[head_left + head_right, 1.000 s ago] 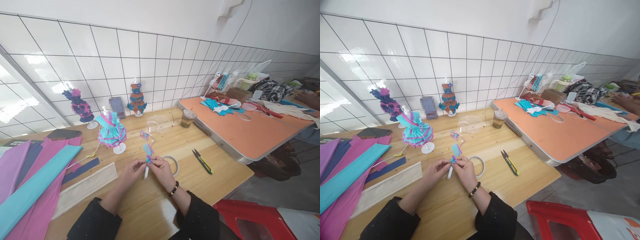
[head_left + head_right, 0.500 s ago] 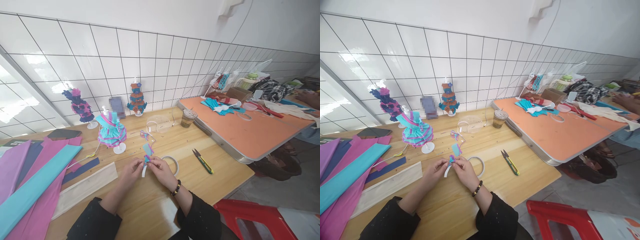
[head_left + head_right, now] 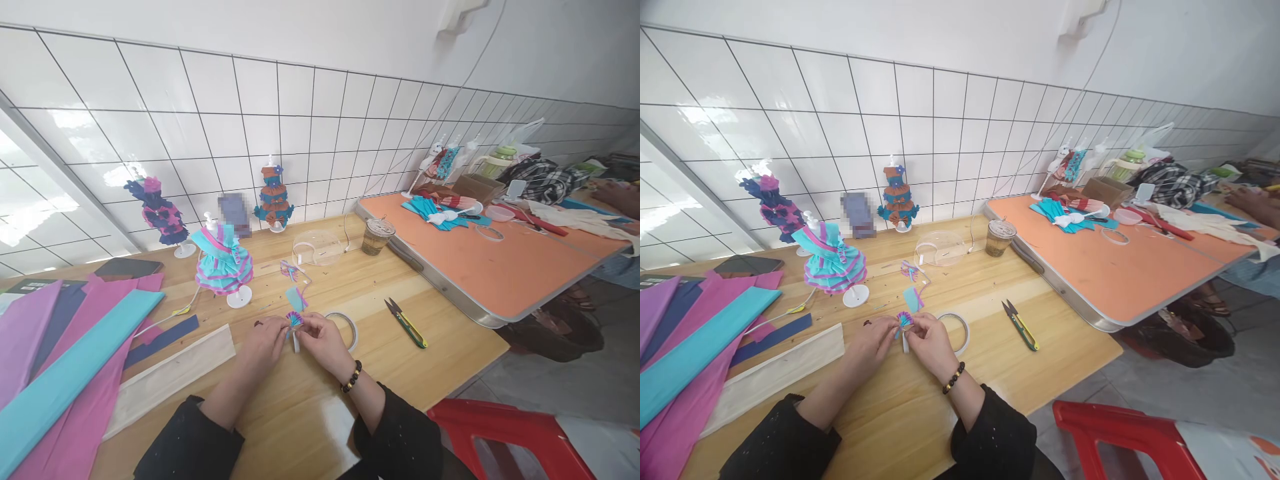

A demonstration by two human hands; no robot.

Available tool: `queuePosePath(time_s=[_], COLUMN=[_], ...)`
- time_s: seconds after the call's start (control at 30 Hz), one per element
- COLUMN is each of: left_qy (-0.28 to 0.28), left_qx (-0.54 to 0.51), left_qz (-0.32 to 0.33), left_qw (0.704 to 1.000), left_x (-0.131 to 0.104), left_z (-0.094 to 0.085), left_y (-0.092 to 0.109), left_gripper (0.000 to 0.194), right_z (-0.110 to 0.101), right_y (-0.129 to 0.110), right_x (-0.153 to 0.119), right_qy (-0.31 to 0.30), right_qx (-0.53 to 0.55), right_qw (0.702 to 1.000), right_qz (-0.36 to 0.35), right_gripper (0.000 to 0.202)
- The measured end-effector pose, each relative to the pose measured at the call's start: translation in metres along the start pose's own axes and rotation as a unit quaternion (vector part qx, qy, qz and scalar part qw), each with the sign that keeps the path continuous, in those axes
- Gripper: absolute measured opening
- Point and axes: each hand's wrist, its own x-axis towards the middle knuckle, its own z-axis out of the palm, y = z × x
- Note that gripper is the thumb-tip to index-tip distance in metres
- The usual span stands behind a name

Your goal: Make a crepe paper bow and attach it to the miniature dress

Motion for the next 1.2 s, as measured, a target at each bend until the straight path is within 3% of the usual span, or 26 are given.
queuePosePath(time_s=[0.17, 0.27, 0.4, 0.63, 0.87, 1.2], left_qy=[0.006, -0.003, -0.03, -0.046, -0.064, -0.064], left_qx=[0.036, 0.026, -0.031, -0.151, -0.251, -0.29], left_qz=[0.01, 0.003, -0.022, -0.097, -0.128, -0.164], left_qw=[0.999, 1.0, 0.999, 0.983, 0.957, 0.941], left_x=[-0.001, 0.0, 0.0, 0.002, 0.002, 0.005], left_z=[0.004, 0.003, 0.001, -0.003, -0.005, -0.005], left_y=[-0.002, -0.002, 0.0, 0.007, 0.008, 0.007], left_gripper=[0.02, 0.02, 0.022, 0.024, 0.025, 0.029], right_z=[-0.001, 0.001, 0.003, 0.003, 0.0, 0.001], right_y=[0.002, 0.008, 0.012, 0.006, 0.001, 0.005], right_x=[0.0, 0.0, 0.0, 0.0, 0.001, 0.002], right_qy=[-0.002, 0.018, 0.047, 0.025, 0.009, 0.019], right_qx=[0.022, 0.039, 0.057, 0.132, 0.145, 0.176], right_qw=[1.0, 0.998, 0.996, 0.988, 0.986, 0.981], right_qz=[0.012, 0.039, 0.059, 0.079, 0.083, 0.074], right_gripper=[0.019, 0.03, 0.042, 0.049, 0.053, 0.055])
